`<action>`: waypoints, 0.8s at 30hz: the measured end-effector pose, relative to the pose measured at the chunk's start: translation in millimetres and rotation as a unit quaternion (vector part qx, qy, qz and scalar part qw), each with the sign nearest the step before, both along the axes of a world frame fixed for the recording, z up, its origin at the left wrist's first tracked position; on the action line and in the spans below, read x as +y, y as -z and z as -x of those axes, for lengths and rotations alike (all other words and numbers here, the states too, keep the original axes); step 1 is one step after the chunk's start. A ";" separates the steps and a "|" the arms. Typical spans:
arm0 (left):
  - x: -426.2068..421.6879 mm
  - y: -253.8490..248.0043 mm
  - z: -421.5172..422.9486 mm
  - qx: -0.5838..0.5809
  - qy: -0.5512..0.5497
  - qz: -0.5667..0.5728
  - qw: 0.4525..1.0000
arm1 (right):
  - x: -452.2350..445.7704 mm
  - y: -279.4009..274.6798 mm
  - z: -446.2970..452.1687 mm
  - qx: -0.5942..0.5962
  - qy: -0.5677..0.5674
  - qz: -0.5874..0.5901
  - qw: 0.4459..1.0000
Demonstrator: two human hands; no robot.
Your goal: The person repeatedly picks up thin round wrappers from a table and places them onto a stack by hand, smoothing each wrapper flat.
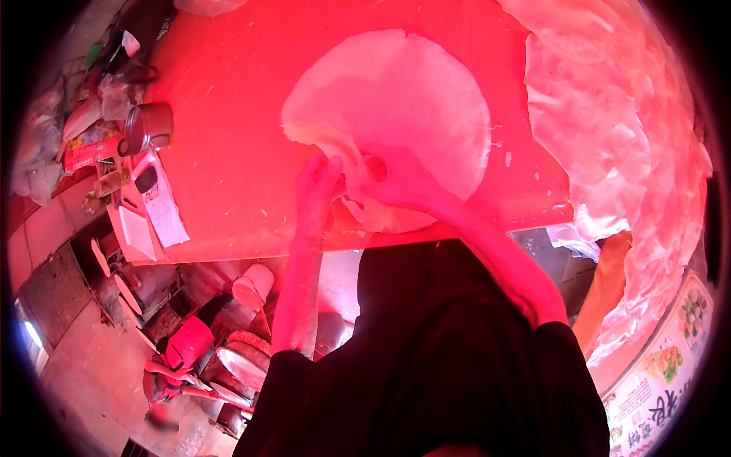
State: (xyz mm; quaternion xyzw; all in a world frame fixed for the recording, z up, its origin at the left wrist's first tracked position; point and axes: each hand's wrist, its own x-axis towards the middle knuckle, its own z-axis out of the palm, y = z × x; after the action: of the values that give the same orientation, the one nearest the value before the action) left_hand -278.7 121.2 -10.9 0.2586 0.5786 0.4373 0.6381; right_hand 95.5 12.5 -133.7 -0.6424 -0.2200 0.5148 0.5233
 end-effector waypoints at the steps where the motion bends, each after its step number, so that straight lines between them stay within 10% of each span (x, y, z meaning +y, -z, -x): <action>1: -1.4 -0.7 1.5 0.001 -0.001 0.000 1.000 | -1.4 -1.0 0.2 -0.003 -0.001 0.004 1.000; 24: -14.4 -22.0 62.5 -0.117 0.111 0.016 0.987 | -118.9 -109.3 -119.1 -0.199 0.113 0.109 0.967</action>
State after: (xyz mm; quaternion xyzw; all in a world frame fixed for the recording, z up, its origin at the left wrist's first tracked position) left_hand -341.2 106.8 11.1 0.2582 0.4747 0.3814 0.7500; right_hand 214.5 -106.4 -24.4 -0.8061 -0.1878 0.3347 0.4504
